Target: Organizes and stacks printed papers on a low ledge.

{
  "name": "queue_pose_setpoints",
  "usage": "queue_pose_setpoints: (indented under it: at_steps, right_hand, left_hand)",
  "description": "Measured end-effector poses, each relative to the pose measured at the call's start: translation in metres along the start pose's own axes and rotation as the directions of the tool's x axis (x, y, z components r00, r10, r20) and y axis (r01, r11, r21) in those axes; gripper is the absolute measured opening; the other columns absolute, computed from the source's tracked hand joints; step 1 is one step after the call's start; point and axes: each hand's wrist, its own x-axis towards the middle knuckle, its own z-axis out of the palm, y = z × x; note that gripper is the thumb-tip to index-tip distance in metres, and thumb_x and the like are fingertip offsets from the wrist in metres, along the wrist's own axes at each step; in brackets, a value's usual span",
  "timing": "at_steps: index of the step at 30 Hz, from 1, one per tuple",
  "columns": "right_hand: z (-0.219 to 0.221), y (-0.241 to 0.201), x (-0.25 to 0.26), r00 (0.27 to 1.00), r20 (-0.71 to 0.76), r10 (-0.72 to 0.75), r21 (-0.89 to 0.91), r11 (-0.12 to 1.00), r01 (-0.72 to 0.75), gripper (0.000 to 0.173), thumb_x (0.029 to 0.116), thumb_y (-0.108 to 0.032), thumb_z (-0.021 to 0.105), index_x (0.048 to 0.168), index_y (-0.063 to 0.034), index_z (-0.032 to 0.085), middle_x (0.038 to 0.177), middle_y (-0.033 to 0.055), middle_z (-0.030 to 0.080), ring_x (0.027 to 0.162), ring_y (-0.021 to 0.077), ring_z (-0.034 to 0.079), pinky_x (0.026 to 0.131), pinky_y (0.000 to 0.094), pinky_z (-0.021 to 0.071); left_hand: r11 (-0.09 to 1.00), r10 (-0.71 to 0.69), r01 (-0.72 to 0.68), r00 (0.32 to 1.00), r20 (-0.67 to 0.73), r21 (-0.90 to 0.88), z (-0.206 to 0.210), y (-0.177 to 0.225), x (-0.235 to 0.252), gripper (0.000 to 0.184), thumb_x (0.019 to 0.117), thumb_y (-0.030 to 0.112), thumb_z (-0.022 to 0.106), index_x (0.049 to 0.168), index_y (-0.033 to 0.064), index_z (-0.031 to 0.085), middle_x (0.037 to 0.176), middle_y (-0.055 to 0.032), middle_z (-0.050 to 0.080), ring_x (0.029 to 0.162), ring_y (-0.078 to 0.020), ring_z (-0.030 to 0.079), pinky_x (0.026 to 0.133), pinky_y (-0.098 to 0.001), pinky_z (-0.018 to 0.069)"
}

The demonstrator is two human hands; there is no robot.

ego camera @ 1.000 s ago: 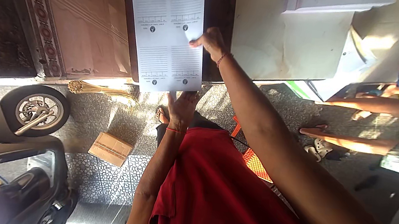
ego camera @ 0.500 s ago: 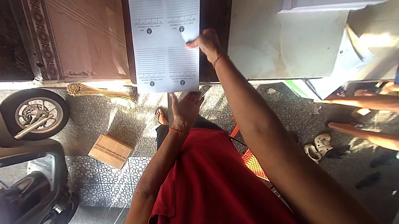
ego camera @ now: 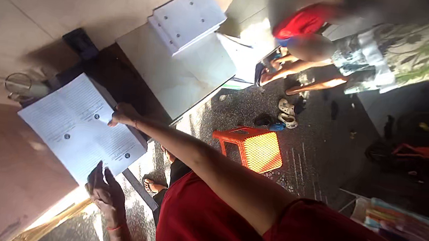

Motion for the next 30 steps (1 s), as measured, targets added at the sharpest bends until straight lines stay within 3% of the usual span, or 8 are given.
queue_pose_setpoints:
  at_steps: [2,5,9,15,17,21,27,30]
  right_hand:
    - [0.001,-0.001,-0.003,1.000,-0.004,-0.001,0.006,1.000,0.001,0.036,0.0836,-0.014,0.082,0.108,0.0081,0.067,0.109,0.0232,0.071,0.105,0.0344,0.068,0.091,0.0550,0.0529]
    - [0.004,-0.002,-0.006,1.000,-0.022,-0.015,0.044,0.999,0.016,0.036,0.0854,-0.010,0.080,0.112,0.0089,0.066,0.106,0.0223,0.072,0.102,0.0320,0.069,0.091,0.0513,0.0538]
    - [0.012,-0.001,-0.010,0.995,-0.095,-0.043,0.080,0.996,0.050,0.035,0.0887,-0.007,0.074,0.118,0.0097,0.064,0.107,0.0249,0.071,0.102,0.0346,0.069,0.089,0.0518,0.0539]
    - [0.024,-0.005,-0.023,0.981,-0.186,-0.061,-0.132,0.991,0.037,0.040,0.0912,-0.021,0.076,0.117,0.0088,0.066,0.130,0.0291,0.058,0.126,0.0423,0.055,0.099,0.0552,0.0496]
    - [0.026,-0.003,-0.025,0.980,-0.188,-0.062,-0.084,0.995,0.047,0.038,0.0925,-0.019,0.075,0.116,0.0097,0.066,0.126,0.0292,0.062,0.124,0.0415,0.058,0.099,0.0556,0.0491]
    - [0.032,0.004,-0.034,0.987,-0.153,-0.046,-0.006,0.999,0.046,0.042,0.0981,-0.019,0.068,0.127,0.0102,0.059,0.129,0.0294,0.062,0.124,0.0407,0.060,0.102,0.0552,0.0486]
    - [0.039,0.030,-0.067,0.995,-0.095,-0.005,0.032,0.999,0.008,0.035,0.0999,-0.022,0.067,0.111,0.0109,0.066,0.121,0.0280,0.065,0.118,0.0386,0.062,0.099,0.0553,0.0484]
    - [0.047,0.050,-0.088,0.993,-0.119,-0.025,0.036,0.999,0.029,0.036,0.1007,-0.023,0.065,0.113,0.0106,0.065,0.119,0.0283,0.066,0.116,0.0386,0.063,0.098,0.0553,0.0486]
  left_hand:
    - [0.994,0.022,-0.019,0.999,-0.025,0.104,0.000,-0.008,0.004,0.035,0.1061,0.010,0.045,0.128,-0.0119,0.063,0.130,-0.0335,0.062,0.127,-0.0496,0.056,0.113,-0.0574,0.0369]
    - [0.987,0.058,-0.049,0.997,-0.055,0.150,0.009,-0.018,0.003,0.031,0.1052,0.007,0.047,0.117,-0.0113,0.069,0.119,-0.0329,0.067,0.118,-0.0505,0.061,0.107,-0.0596,0.0408]
    - [0.983,0.062,-0.052,0.997,-0.050,0.178,0.013,-0.022,0.002,0.029,0.1042,0.007,0.050,0.118,-0.0094,0.070,0.120,-0.0321,0.067,0.118,-0.0518,0.060,0.106,-0.0604,0.0407]
    - [0.975,0.095,-0.087,0.995,-0.031,0.204,0.009,-0.024,0.001,0.029,0.1040,0.006,0.049,0.119,-0.0088,0.070,0.119,-0.0311,0.068,0.116,-0.0503,0.062,0.105,-0.0598,0.0419]
    - [0.974,0.129,-0.120,0.991,-0.039,0.193,0.009,-0.029,0.003,0.028,0.1034,0.005,0.050,0.117,-0.0093,0.070,0.117,-0.0312,0.068,0.114,-0.0499,0.063,0.104,-0.0603,0.0420]
    - [0.969,0.160,-0.152,0.987,-0.026,0.192,0.005,-0.032,0.005,0.027,0.1031,0.006,0.051,0.114,-0.0090,0.071,0.115,-0.0312,0.069,0.113,-0.0497,0.064,0.104,-0.0608,0.0413]
    - [0.965,0.171,-0.182,0.983,0.070,0.190,-0.003,-0.034,0.005,0.029,0.1027,0.006,0.052,0.120,-0.0077,0.070,0.121,-0.0308,0.067,0.117,-0.0496,0.062,0.107,-0.0612,0.0393]
    - [0.959,0.221,-0.232,0.972,0.085,0.162,-0.008,-0.042,0.008,0.029,0.1026,0.008,0.053,0.119,-0.0077,0.070,0.119,-0.0304,0.068,0.116,-0.0498,0.063,0.107,-0.0619,0.0392]
